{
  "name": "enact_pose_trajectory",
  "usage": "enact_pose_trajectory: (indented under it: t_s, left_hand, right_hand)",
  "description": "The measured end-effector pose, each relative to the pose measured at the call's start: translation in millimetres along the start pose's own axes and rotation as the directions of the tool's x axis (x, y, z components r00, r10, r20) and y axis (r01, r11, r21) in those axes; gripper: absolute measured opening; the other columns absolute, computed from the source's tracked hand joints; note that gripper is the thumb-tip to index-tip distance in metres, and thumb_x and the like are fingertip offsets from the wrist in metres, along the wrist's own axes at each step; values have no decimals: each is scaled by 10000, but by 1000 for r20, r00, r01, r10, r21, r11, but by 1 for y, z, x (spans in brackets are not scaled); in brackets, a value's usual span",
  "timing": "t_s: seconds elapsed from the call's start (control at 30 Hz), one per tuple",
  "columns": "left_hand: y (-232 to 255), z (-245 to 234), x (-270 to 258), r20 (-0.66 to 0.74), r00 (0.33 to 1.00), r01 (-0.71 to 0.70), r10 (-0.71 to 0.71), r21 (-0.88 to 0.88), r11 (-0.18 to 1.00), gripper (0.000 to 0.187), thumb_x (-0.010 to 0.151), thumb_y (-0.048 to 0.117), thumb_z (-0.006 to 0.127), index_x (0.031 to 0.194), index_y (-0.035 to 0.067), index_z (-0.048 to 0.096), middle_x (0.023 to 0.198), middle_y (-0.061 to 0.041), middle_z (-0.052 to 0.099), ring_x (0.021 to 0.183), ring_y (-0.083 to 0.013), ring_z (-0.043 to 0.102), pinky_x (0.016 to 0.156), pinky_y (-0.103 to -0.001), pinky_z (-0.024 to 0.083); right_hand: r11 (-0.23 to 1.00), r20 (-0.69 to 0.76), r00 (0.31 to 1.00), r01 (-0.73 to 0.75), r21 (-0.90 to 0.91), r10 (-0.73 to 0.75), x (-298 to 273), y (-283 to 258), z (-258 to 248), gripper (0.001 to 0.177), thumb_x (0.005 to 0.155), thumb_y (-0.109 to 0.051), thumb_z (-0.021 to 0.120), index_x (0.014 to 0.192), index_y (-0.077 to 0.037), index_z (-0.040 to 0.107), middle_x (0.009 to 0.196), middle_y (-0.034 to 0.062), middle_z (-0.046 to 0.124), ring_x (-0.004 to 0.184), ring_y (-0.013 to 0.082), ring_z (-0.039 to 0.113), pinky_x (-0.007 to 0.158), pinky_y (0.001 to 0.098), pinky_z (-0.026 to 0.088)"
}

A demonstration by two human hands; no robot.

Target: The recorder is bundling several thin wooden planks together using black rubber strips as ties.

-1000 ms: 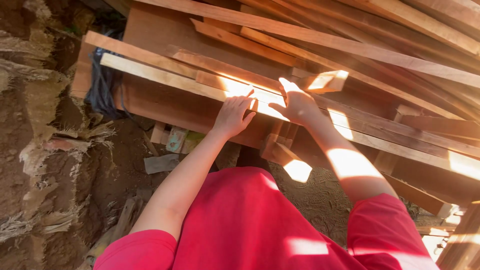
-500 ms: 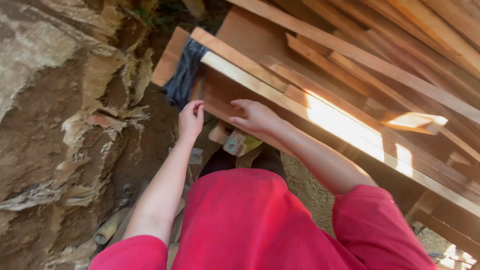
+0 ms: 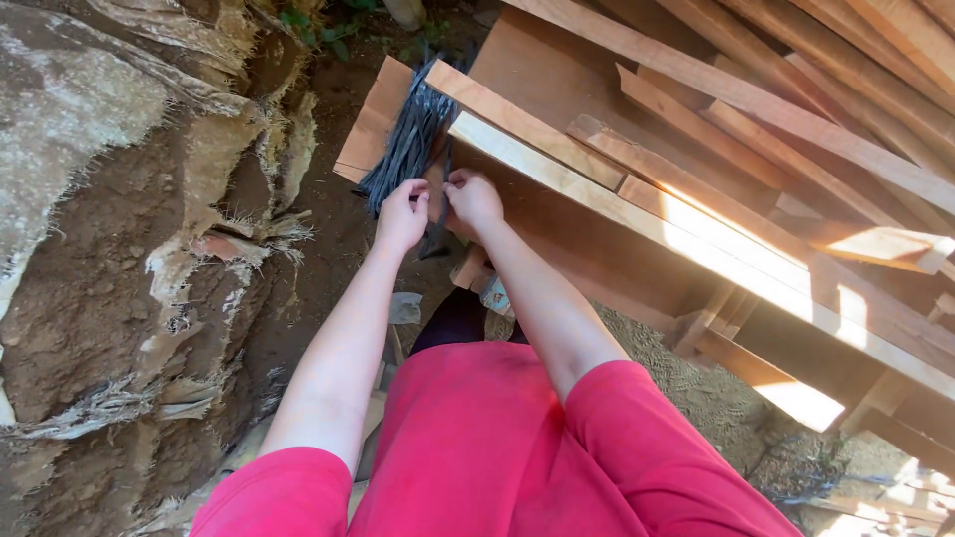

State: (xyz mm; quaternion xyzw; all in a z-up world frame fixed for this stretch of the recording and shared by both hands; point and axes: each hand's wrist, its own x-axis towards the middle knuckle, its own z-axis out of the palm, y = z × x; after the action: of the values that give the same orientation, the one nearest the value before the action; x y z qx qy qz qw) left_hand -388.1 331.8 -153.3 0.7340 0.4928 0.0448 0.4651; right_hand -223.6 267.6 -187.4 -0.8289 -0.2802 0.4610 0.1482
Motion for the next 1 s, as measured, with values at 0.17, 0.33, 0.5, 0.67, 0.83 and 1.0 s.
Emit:
enact_pose_trajectory:
  t_s: [0.17,0.33,0.5,0.67,0.83,1.0]
  left_hand:
    - [-23,7,13,46,997,-65,66,-11,998,239,963,193,691,1196,155,724,1084,-100,757,917,-324,749,765,-392,617]
    - [-30,7,10,82,993,-85,87,-24,996,265,966,213,690,1219,135,711,1121,-101,740,914,-320,746,786,-402,610]
    - [-40,15,13,93,994,-67,65,16,998,292,972,271,706,1233,139,706,1144,-86,720,924,-310,739,803,-386,607]
    - [-22,14,2,38,998,-55,54,42,998,263,973,273,711,1205,150,729,1108,-93,733,933,-325,737,803,-407,600]
    - [-9,21,-5,44,999,-21,17,90,996,237,1005,322,680,1201,199,735,1092,-38,743,950,-274,739,811,-361,597]
    - [11,37,-25,0,997,76,-77,137,988,218,1009,367,675,1188,261,742,1059,-4,766,973,-237,737,818,-355,596]
  right_hand:
    - [990,28,992,124,65,-126,-38,1,-25,271,845,-331,653,1045,-179,754,935,59,785,1023,311,732,889,472,579]
    - [973,261,942,227,-37,-209,-99,15,-107,160,827,-177,625,948,-141,724,804,50,781,909,308,755,833,424,571]
    - [909,428,902,219,-355,-51,-160,56,-174,165,820,-213,633,698,-225,743,722,61,753,808,317,755,738,385,567]
    - [934,322,945,160,-320,-52,-203,65,-250,162,904,-205,593,863,-163,744,860,107,779,965,372,744,861,469,565]
    - [948,156,987,94,-305,-48,-209,95,-308,195,927,-152,569,907,-150,763,907,139,783,998,398,732,908,480,561]
    - [962,22,998,63,-266,-59,-240,109,-363,192,936,-138,532,937,-134,724,979,138,772,1040,409,713,906,503,540]
